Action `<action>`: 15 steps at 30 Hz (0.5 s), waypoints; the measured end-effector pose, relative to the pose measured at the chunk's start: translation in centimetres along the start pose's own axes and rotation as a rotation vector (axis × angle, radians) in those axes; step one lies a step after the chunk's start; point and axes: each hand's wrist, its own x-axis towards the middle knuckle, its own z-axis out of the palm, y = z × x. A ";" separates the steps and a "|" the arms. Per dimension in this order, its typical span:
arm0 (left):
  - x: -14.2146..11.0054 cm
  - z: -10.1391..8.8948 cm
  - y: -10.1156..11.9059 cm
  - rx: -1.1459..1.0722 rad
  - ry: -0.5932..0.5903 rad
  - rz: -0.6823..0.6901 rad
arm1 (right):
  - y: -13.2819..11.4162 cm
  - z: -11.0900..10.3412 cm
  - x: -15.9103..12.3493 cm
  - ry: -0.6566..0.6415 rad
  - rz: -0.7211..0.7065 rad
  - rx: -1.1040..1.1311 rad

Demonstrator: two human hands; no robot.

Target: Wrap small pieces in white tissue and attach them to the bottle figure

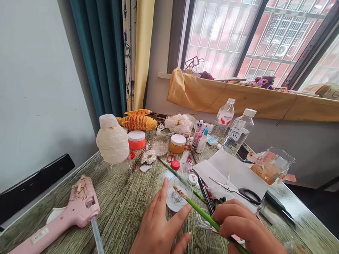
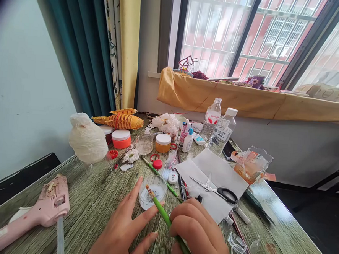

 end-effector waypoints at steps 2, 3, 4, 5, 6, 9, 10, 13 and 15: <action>0.0 -0.2 -0.2 0.011 -0.028 0.030 | 0.3 0.4 0.1 0.038 -0.084 -0.026; 0.0 -0.2 -0.2 0.013 -0.038 0.042 | 0.4 0.7 0.2 0.052 -0.115 -0.044; 0.0 -0.2 -0.3 0.010 -0.040 0.047 | 0.4 0.9 0.2 0.049 -0.133 -0.068; -0.1 -0.2 -0.3 0.005 -0.034 0.044 | 0.4 1.1 0.2 0.041 -0.150 -0.092; -0.1 -0.1 -0.3 -0.001 -0.019 0.032 | 0.4 1.3 0.2 0.039 -0.159 -0.117; -0.2 0.4 -0.1 -0.011 0.026 0.002 | 0.2 1.6 0.0 0.052 -0.175 -0.164; -0.2 0.5 -0.1 -0.014 0.029 0.001 | 0.2 1.6 0.0 0.052 -0.174 -0.174; -0.2 0.6 0.0 -0.021 0.040 -0.004 | 0.2 1.3 0.2 0.019 -0.200 -0.191; -0.1 0.4 -0.1 -0.012 0.036 -0.002 | 0.3 0.9 0.6 -0.052 -0.221 -0.205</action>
